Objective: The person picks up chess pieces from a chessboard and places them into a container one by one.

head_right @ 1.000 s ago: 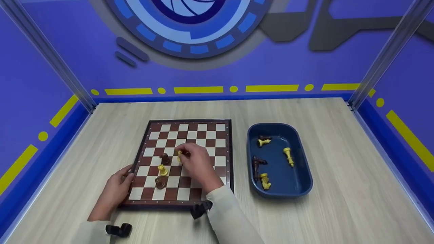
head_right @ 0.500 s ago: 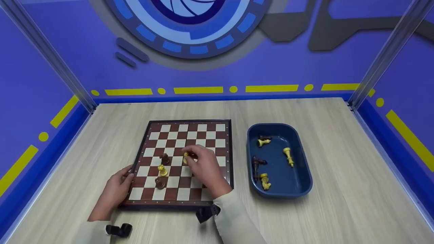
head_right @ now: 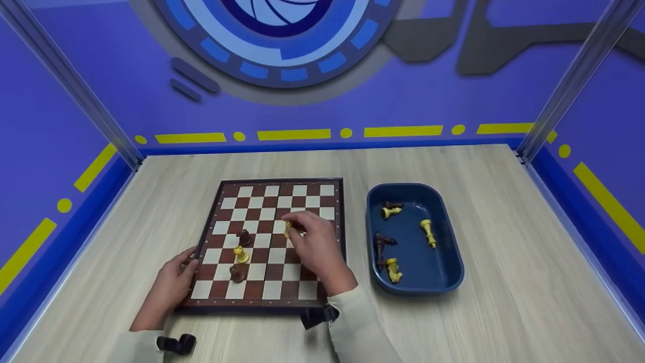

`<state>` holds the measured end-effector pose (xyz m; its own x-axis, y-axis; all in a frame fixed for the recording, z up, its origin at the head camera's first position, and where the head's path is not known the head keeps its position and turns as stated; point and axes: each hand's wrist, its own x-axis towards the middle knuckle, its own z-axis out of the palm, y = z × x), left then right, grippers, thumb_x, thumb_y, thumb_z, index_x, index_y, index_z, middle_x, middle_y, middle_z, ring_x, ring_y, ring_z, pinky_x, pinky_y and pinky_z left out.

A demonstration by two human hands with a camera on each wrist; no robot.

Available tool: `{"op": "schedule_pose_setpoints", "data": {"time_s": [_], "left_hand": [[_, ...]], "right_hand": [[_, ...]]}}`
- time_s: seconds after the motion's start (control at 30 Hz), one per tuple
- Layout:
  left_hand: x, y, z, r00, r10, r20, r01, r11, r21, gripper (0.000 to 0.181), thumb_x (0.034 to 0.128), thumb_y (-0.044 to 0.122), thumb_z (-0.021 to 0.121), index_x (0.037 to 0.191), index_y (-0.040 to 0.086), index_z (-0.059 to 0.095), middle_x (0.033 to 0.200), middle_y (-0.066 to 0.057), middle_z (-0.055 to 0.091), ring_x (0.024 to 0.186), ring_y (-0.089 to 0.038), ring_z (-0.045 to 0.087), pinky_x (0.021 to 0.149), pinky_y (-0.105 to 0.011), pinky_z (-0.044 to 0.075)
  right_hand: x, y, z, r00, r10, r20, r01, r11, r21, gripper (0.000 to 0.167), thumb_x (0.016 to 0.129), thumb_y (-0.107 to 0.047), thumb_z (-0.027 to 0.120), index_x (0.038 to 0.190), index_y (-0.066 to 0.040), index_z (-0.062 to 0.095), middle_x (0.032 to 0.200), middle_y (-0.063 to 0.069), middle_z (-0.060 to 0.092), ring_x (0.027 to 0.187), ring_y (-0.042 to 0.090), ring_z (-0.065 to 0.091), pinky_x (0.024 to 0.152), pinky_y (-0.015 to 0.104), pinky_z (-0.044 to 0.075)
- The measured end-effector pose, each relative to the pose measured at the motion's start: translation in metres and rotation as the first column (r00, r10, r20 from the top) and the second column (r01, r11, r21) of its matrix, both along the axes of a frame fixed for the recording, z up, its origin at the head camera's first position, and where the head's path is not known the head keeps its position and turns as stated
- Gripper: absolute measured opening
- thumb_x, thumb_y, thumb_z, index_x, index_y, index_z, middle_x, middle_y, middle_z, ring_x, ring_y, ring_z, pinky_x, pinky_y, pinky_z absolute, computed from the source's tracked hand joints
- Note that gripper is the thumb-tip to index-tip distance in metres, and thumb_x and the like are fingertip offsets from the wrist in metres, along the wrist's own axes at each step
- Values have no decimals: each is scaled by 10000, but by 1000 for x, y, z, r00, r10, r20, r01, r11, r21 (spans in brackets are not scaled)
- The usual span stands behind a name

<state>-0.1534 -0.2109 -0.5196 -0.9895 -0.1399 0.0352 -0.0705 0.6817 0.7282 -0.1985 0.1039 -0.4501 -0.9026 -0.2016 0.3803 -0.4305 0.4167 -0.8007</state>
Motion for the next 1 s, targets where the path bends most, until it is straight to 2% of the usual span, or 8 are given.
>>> {"op": "schedule_pose_setpoints", "data": {"time_s": [0.3,0.57,1.0], "left_hand": [[1,0,1,1000,5,31,-6,1000,14,424,1015,105,460,1409,-51,448,1211,-234,602,1159,-367,581,991,-505,460],[1,0,1,999,9,32,-10,1000,23,419,1012,102,464,1407,-37,459,1179,-217,614,1121,-338,601,973,-496,470],[0,0,0,1000,1,24,-1,1000,17,415,1013,104,464,1404,-34,464,1166,-210,612,1100,-329,605,956,-496,476]], "right_hand": [[0,7,3,999,-40,-36,40,999,0,195,865,-33,700,1047,-98,727,1025,23,715,901,131,683,791,270,570],[1,15,6,997,-63,-47,63,998,15,191,883,-62,692,1054,-139,729,1005,-12,713,892,92,676,771,251,569],[-1,32,13,993,-118,-3,118,993,-4,185,893,-90,691,1067,-141,728,1007,18,724,872,107,681,761,242,565]]}}
